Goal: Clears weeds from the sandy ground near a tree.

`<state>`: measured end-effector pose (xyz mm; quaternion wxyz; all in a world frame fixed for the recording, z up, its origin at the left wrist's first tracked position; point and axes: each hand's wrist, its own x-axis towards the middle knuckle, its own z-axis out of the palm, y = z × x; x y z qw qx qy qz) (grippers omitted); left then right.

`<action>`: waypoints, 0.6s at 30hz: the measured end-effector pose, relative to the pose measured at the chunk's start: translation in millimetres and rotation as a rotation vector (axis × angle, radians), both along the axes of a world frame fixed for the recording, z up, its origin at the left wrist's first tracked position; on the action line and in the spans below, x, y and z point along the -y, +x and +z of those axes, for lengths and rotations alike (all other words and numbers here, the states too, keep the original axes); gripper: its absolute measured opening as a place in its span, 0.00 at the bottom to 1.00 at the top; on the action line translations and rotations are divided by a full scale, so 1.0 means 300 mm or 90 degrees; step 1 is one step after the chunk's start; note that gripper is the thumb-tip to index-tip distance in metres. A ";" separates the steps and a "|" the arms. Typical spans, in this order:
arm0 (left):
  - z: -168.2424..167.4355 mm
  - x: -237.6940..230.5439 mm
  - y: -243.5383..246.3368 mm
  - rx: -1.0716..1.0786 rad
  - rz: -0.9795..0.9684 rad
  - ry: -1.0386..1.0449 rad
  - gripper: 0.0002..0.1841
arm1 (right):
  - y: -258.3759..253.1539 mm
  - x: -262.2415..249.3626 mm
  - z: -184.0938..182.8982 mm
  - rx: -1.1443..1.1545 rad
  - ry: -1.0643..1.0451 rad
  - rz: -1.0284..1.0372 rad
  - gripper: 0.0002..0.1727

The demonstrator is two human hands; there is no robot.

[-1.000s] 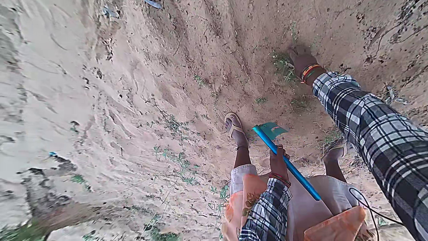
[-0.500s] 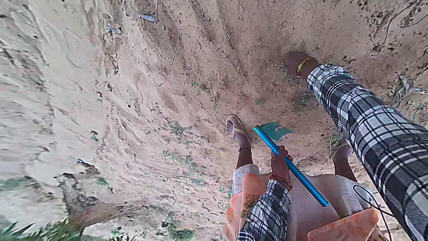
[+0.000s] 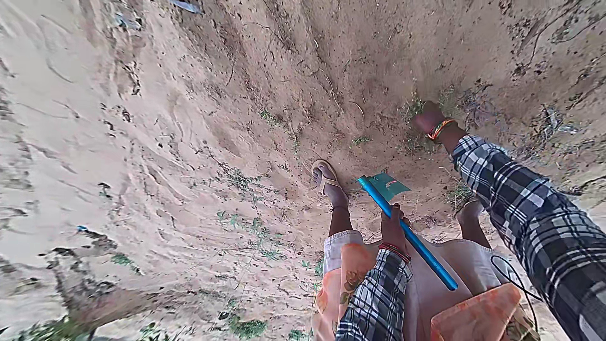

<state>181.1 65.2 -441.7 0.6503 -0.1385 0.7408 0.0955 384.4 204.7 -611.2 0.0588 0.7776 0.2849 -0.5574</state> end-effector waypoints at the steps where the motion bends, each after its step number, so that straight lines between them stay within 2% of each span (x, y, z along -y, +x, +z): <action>1: 0.007 -0.011 0.008 -0.001 0.007 -0.004 0.05 | -0.011 0.122 0.041 -0.015 -0.023 0.041 0.24; 4: 0.008 -0.050 0.008 -0.011 0.010 0.014 0.06 | -0.011 0.443 0.106 -0.041 -0.044 0.194 0.20; 6: 0.003 -0.055 0.006 -0.015 0.003 0.036 0.05 | 0.009 0.505 0.155 0.016 -0.040 0.194 0.18; 9: -0.001 -0.034 0.014 -0.015 -0.014 0.074 0.05 | 0.080 0.421 0.103 0.135 -0.016 0.120 0.27; 11: -0.003 -0.009 0.017 -0.014 -0.038 0.085 0.04 | 0.119 0.318 0.009 0.178 -0.008 0.114 0.32; 13: -0.007 0.018 0.025 -0.009 -0.052 0.082 0.04 | 0.127 0.232 -0.096 0.176 -0.020 0.100 0.40; 16: -0.021 0.056 0.032 -0.001 -0.048 0.076 0.04 | 0.012 0.175 -0.156 0.168 -0.032 0.128 0.56; 17: -0.025 0.071 0.038 0.002 -0.044 0.070 0.04 | -0.032 0.195 -0.153 0.166 -0.035 0.154 0.57; 18: -0.025 0.085 0.046 0.003 -0.045 0.061 0.03 | -0.060 0.237 -0.151 0.161 -0.034 0.192 0.53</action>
